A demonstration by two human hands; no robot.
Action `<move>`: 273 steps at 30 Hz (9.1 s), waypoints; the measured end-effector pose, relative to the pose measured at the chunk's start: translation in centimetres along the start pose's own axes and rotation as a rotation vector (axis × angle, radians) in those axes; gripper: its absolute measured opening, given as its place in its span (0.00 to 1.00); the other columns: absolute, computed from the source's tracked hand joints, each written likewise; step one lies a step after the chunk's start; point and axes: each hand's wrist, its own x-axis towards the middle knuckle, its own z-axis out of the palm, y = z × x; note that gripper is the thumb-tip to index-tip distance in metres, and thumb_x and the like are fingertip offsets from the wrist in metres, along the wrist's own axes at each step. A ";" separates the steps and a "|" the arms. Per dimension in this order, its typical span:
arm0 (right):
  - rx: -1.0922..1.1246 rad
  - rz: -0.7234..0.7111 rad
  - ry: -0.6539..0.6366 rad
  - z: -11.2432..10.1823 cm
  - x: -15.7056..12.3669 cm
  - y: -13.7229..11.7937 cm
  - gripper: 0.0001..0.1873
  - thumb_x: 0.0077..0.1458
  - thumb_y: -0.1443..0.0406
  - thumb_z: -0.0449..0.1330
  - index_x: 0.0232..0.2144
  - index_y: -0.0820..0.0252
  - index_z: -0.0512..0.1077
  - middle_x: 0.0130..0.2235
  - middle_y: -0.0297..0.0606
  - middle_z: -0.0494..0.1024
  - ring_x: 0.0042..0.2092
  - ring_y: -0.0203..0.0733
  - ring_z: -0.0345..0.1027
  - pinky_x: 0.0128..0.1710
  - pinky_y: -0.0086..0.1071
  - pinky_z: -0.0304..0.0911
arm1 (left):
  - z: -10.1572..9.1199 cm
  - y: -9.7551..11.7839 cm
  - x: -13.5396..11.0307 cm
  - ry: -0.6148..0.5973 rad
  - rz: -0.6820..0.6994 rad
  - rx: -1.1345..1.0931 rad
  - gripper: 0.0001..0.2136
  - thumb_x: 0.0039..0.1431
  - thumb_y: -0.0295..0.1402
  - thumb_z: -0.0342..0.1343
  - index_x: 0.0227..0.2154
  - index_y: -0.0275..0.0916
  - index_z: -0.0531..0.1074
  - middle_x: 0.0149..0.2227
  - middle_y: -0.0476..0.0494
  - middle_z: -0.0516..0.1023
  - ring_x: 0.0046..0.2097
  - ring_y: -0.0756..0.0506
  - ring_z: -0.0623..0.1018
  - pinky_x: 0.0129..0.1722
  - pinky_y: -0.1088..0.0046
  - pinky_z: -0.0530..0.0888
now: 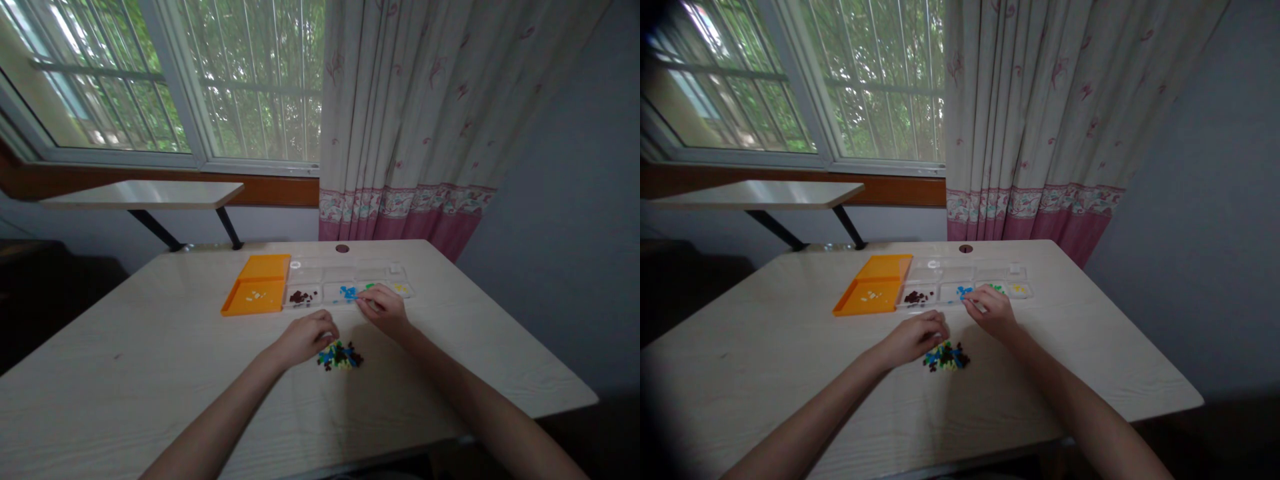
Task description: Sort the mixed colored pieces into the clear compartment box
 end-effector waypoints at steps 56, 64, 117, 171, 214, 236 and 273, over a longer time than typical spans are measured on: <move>-0.172 0.009 -0.317 1.7 -1.2 -2.8 0.08 0.53 0.64 0.54 0.29 0.56 0.73 0.28 0.34 0.76 0.29 0.35 0.69 0.31 0.27 0.60 | 1.5 0.0 1.7 0.398 -0.379 -1.010 0.17 0.38 0.44 0.63 0.20 0.32 0.72 0.22 0.46 0.74 0.25 0.51 0.70 0.28 0.76 0.65; -0.120 0.048 -0.179 1.3 -1.2 -0.9 0.06 0.52 0.66 0.55 0.28 0.56 0.72 0.28 0.34 0.77 0.30 0.34 0.70 0.32 0.26 0.63 | 0.7 0.1 0.9 0.225 -0.129 -0.431 0.09 0.54 0.33 0.51 0.30 0.34 0.74 0.31 0.43 0.74 0.34 0.48 0.72 0.35 0.74 0.68; -0.315 0.306 -0.330 -2.0 -0.9 6.1 0.11 0.57 0.63 0.51 0.36 0.56 0.74 0.35 0.36 0.75 0.38 0.38 0.69 0.39 0.31 0.63 | -0.4 -1.0 -0.8 0.094 -0.048 0.111 0.09 0.59 0.31 0.46 0.34 0.38 0.71 0.37 0.44 0.73 0.41 0.47 0.71 0.41 0.74 0.67; -0.162 -0.014 -0.285 -1.7 0.1 2.8 0.08 0.54 0.64 0.55 0.34 0.58 0.73 0.33 0.36 0.77 0.34 0.35 0.70 0.35 0.26 0.63 | 0.2 -1.3 -0.5 0.037 -0.035 -0.030 0.06 0.57 0.31 0.48 0.33 0.39 0.70 0.36 0.44 0.71 0.40 0.48 0.71 0.41 0.74 0.67; 0.040 0.026 -0.458 1.8 -1.9 -2.0 0.06 0.52 0.65 0.56 0.30 0.57 0.74 0.27 0.33 0.75 0.27 0.32 0.66 0.29 0.23 0.60 | -0.3 0.4 -0.3 0.295 0.017 -0.122 0.10 0.59 0.37 0.49 0.29 0.36 0.69 0.30 0.46 0.70 0.34 0.49 0.70 0.34 0.76 0.66; 0.038 -0.039 -0.070 0.5 -0.8 0.5 0.06 0.52 0.67 0.56 0.27 0.59 0.73 0.24 0.35 0.76 0.26 0.33 0.68 0.27 0.25 0.63 | -0.4 0.3 -0.8 0.008 0.069 0.064 0.15 0.54 0.23 0.46 0.37 0.44 0.74 0.37 0.47 0.72 0.39 0.50 0.73 0.38 0.79 0.68; -0.492 0.514 -0.690 -8.1 0.1 10.7 0.16 0.53 0.64 0.50 0.38 0.58 0.75 0.38 0.40 0.79 0.36 0.41 0.72 0.34 0.27 0.61 | 0.4 -0.8 -0.3 0.189 -0.087 -0.058 0.09 0.58 0.31 0.45 0.32 0.38 0.70 0.34 0.44 0.74 0.37 0.48 0.72 0.37 0.75 0.67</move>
